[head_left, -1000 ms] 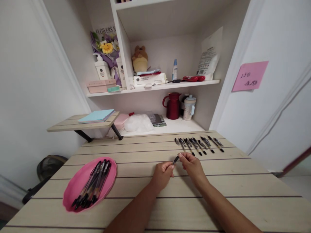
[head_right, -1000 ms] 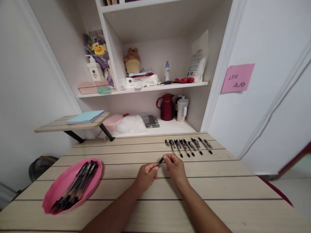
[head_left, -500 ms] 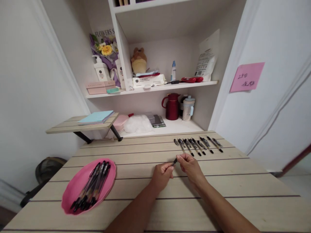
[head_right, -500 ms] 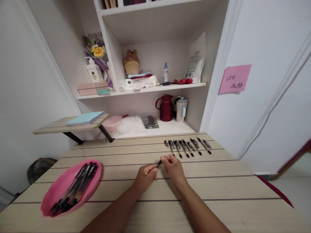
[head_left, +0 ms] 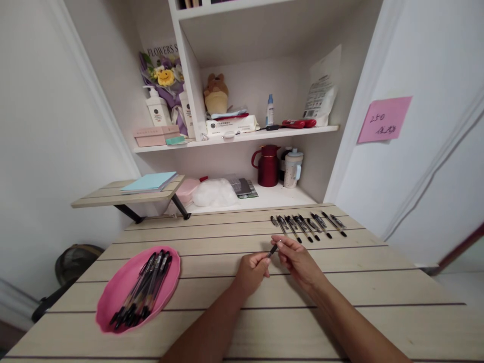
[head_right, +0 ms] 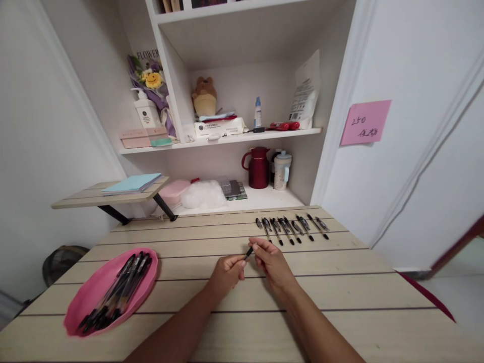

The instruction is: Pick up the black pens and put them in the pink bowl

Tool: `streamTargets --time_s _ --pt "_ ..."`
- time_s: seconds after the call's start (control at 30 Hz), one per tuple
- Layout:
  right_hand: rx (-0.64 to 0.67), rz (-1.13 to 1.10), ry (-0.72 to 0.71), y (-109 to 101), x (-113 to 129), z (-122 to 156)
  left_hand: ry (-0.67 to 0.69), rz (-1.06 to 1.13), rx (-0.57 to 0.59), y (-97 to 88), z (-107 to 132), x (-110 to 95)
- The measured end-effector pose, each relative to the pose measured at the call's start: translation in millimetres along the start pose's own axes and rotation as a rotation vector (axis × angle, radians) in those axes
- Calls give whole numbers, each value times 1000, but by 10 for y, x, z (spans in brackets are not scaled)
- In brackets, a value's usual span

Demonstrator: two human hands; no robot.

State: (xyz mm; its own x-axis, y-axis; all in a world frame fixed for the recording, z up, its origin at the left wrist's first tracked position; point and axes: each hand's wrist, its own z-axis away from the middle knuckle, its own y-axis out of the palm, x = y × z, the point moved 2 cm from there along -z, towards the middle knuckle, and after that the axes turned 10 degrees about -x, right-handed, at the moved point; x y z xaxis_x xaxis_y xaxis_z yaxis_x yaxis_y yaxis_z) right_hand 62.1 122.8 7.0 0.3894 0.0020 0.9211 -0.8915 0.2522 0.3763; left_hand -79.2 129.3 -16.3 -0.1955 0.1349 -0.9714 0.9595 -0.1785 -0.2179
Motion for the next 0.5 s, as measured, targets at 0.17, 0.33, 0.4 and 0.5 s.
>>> streamTargets --time_s 0.17,0.33,0.4,0.5 --pt "-60 78 -26 -26 9 -11 -8 -2 12 3 6 -15" --pt "26 -6 9 -52 27 -24 -36 4 -9 3 -3 -18" --pt "9 3 12 -68 19 -26 -35 6 4 6 -4 -19" --pt "24 7 20 -63 11 -19 -40 10 13 8 -3 -21"
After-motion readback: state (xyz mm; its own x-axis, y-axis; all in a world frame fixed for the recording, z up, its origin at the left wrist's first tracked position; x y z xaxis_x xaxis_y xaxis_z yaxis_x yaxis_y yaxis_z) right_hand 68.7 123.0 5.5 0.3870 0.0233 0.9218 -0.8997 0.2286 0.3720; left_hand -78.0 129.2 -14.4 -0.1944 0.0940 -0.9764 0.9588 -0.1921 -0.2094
